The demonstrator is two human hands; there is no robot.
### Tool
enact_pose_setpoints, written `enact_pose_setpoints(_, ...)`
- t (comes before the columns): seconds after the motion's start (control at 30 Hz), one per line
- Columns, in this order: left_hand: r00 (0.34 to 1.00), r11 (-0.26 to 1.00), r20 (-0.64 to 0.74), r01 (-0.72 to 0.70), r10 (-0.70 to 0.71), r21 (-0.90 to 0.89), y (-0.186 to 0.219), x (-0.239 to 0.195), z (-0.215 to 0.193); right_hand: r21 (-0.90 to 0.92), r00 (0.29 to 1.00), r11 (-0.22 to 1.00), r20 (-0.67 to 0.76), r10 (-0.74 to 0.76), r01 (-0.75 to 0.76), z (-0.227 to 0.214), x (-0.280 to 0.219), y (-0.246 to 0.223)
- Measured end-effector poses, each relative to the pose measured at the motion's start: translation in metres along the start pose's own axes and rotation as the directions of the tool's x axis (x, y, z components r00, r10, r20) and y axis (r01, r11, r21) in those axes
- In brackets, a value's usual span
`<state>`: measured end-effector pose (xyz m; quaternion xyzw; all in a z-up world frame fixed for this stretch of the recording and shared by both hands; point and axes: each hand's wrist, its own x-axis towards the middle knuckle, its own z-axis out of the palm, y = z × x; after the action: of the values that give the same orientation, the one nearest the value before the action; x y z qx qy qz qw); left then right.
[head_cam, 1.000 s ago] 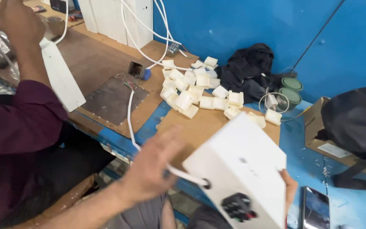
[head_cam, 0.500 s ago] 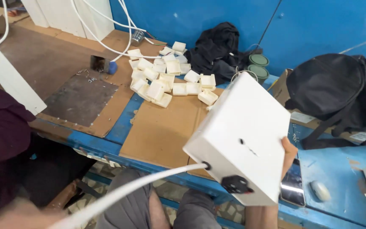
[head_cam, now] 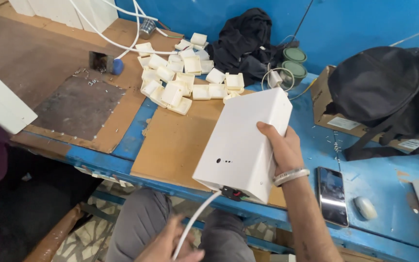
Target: The person assembles a white electrical box by attaching a plastic cover to its base using a screwdriver. They align the cover, insert screws, and tighten them to secure the component.
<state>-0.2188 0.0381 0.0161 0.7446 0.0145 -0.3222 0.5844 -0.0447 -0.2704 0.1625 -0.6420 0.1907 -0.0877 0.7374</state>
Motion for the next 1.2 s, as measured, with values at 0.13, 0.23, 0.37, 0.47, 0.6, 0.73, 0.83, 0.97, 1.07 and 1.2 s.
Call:
enact_pose_setpoints(0.13, 0.990, 0.983, 0.121, -0.050, 0.072, -0.176, 0.030, 0.045, 0.027, -0.345, 1.000, 0.939, 0.015, 0.002, 0.003, 0.015, 0.015, -0.021)
enact_pose_setpoints(0.23, 0.973, 0.975, 0.136, -0.168, 0.187, -0.144, 0.010, 0.079, 0.049, -0.573, 0.991, 0.813, 0.127, -0.031, 0.099, 0.030, 0.023, -0.035)
enact_pose_setpoints(0.37, 0.945, 0.954, 0.178, -0.246, 0.276, -0.173, 0.024, 0.089, 0.060, -0.693, 0.984, 0.703, 0.167, -0.058, 0.159, 0.055, 0.036, -0.039)
enact_pose_setpoints(0.47, 0.942, 0.971, 0.256, -0.186, 0.219, -0.147, 0.042, 0.090, 0.061, -0.782, 0.945, 0.532, 0.294, -0.143, 0.324, 0.068, 0.048, -0.031)
enact_pose_setpoints(0.6, 0.967, 0.972, 0.248, -0.003, 0.063, -0.234, 0.061, 0.085, 0.057, -0.851, 0.920, 0.352, 0.341, -0.191, 0.389, 0.086, 0.052, -0.024)
enact_pose_setpoints(0.73, 0.959, 0.967, 0.247, -0.080, 0.141, -0.243, 0.057, 0.082, 0.056, -0.854, 0.905, 0.303, 0.381, -0.188, 0.422, 0.083, 0.048, -0.023)
enact_pose_setpoints(0.83, 0.935, 0.955, 0.196, -0.287, 0.297, -0.079, 0.058, 0.083, 0.058, -0.815, 0.913, 0.419, 0.393, -0.108, 0.401, 0.063, 0.037, -0.032)
enact_pose_setpoints(0.97, 0.925, 0.919, 0.140, -0.371, 0.353, 0.131, 0.052, 0.086, 0.069, -0.636, 0.914, 0.677, 0.379, -0.143, 0.370, 0.015, 0.010, -0.001)
enact_pose_setpoints(1.07, 0.920, 0.925, 0.137, -0.376, 0.366, 0.051, 0.035, 0.091, 0.083, -0.323, 0.947, 0.914, 0.283, -0.153, 0.245, -0.019, -0.020, 0.036)
enact_pose_setpoints(1.2, 0.932, 0.941, 0.128, -0.335, 0.338, -0.045, 0.010, 0.097, 0.098, 0.039, 0.999, 0.999, 0.038, -0.002, 0.001, -0.039, -0.073, 0.069)
